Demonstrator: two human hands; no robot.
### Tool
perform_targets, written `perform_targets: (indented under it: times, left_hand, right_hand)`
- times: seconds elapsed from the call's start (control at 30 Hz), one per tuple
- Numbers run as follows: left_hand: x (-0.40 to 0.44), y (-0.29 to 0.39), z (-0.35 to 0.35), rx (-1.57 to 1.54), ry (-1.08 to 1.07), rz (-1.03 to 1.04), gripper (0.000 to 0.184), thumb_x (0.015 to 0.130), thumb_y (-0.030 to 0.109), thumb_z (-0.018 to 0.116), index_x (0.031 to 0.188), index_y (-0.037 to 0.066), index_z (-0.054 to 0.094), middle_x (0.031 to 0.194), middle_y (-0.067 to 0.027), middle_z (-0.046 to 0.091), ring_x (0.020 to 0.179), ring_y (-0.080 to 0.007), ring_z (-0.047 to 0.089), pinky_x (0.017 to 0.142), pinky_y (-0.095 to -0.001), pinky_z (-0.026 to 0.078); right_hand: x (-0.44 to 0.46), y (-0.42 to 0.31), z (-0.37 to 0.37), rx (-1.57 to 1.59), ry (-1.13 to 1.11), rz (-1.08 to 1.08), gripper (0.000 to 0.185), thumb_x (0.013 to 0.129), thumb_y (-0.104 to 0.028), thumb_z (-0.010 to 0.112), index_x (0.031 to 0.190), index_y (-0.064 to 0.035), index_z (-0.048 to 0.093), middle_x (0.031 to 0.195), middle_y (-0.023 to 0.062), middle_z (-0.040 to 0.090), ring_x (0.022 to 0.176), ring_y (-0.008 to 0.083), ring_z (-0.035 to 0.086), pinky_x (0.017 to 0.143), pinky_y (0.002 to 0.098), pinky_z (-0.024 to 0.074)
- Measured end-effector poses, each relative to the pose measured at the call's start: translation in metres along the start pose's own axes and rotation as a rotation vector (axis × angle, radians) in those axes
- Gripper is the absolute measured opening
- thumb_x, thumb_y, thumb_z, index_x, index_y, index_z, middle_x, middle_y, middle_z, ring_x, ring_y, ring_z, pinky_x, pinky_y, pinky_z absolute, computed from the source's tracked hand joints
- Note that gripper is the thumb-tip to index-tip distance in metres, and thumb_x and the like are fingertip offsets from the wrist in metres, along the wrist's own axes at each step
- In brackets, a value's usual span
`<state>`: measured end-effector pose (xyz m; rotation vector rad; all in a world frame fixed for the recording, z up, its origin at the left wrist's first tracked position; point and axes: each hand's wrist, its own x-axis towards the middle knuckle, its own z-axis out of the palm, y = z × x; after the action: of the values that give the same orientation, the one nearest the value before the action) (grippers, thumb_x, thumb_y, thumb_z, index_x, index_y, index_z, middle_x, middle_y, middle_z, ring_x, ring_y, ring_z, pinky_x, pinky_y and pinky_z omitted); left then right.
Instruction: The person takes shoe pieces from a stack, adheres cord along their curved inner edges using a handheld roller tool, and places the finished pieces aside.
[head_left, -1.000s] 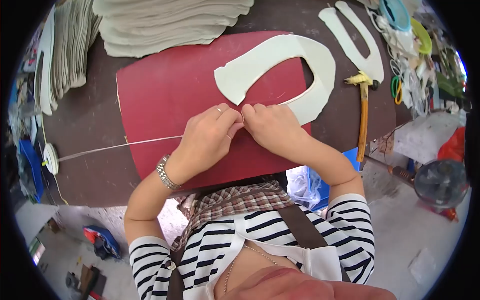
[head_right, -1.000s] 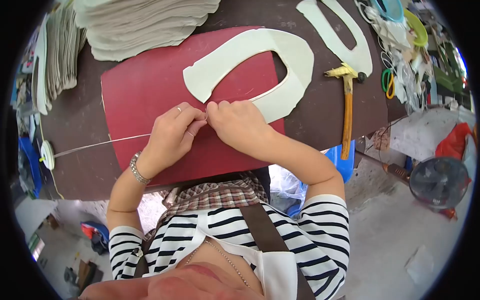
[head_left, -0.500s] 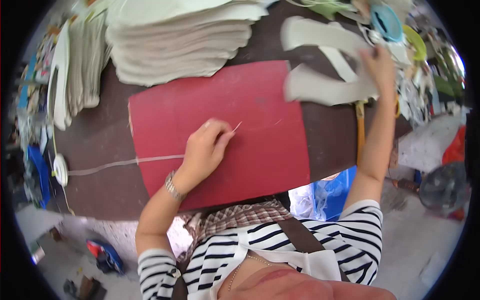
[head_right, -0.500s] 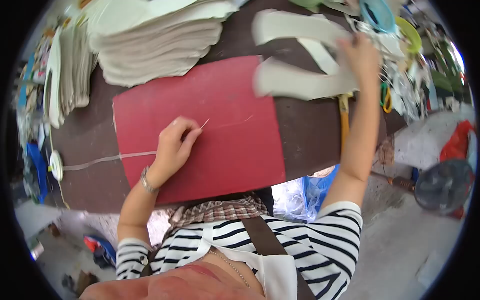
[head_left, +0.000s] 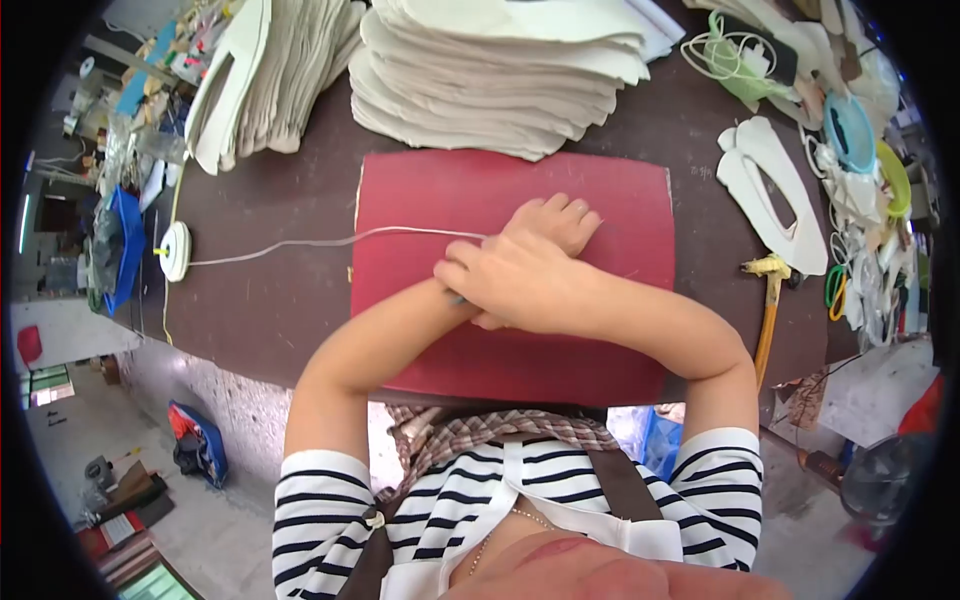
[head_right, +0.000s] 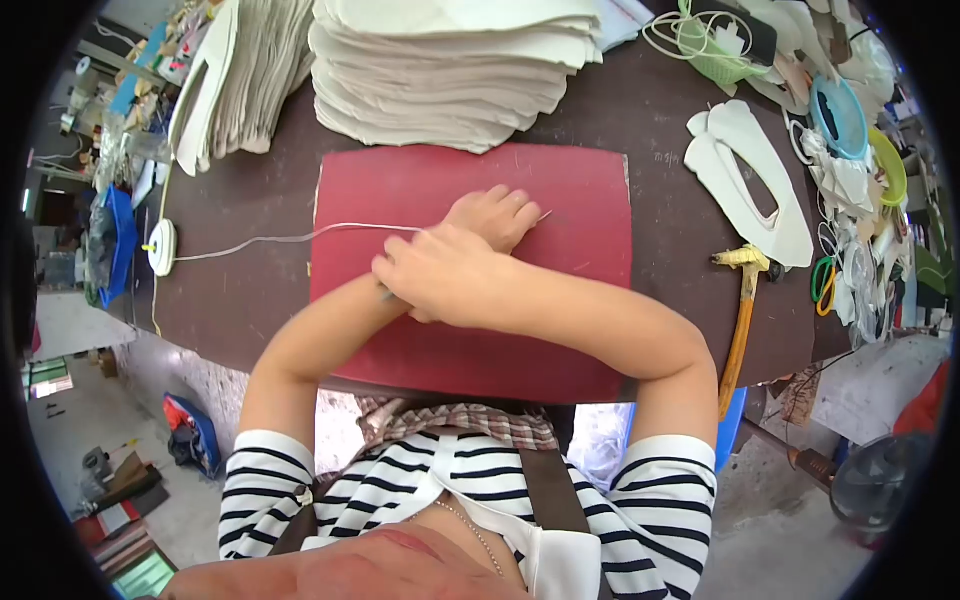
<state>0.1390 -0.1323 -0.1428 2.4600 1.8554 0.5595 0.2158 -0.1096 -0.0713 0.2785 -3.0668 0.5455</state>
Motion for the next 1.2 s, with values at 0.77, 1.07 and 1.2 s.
perform_targets:
  times: [0.77, 1.07, 1.2]
  left_hand:
    - [0.113, -0.112, -0.127, 0.104, 0.32, -0.348, 0.009, 0.088, 0.014, 0.065, 0.09, 0.013, 0.073, 0.08, -0.0111, 0.073, 0.078, -0.0304, 0.071, 0.069, -0.0394, 0.056]
    - [0.111, -0.135, -0.136, -0.41, 0.314, -0.509, 0.018, 0.087, 0.016, 0.072, 0.096, 0.0, 0.071, 0.091, -0.0177, 0.073, 0.085, -0.0277, 0.071, 0.077, -0.039, 0.053]
    - [0.053, -0.071, -0.14, -0.345, 0.353, -0.335, 0.003, 0.089, 0.001, 0.065, 0.089, 0.0, 0.068, 0.078, -0.011, 0.069, 0.073, -0.0248, 0.067, 0.07, -0.0333, 0.051]
  right_hand:
    - [-0.316, 0.044, 0.035, -0.504, 0.479, 1.844, 0.05, 0.094, -0.049, 0.065, 0.12, -0.0053, 0.064, 0.114, 0.017, 0.065, 0.103, 0.0392, 0.065, 0.086, 0.0476, 0.0519]
    - [-0.347, 0.061, 0.052, -0.339, 0.587, 1.623, 0.047, 0.098, -0.044, 0.061, 0.121, -0.0038, 0.061, 0.119, 0.0162, 0.06, 0.103, 0.0435, 0.063, 0.086, 0.0491, 0.0516]
    - [-0.349, 0.049, 0.056, -0.158, 0.758, 1.54, 0.038, 0.098, -0.032, 0.065, 0.119, -0.0006, 0.063, 0.105, 0.0108, 0.067, 0.093, 0.0291, 0.067, 0.081, 0.0402, 0.0522]
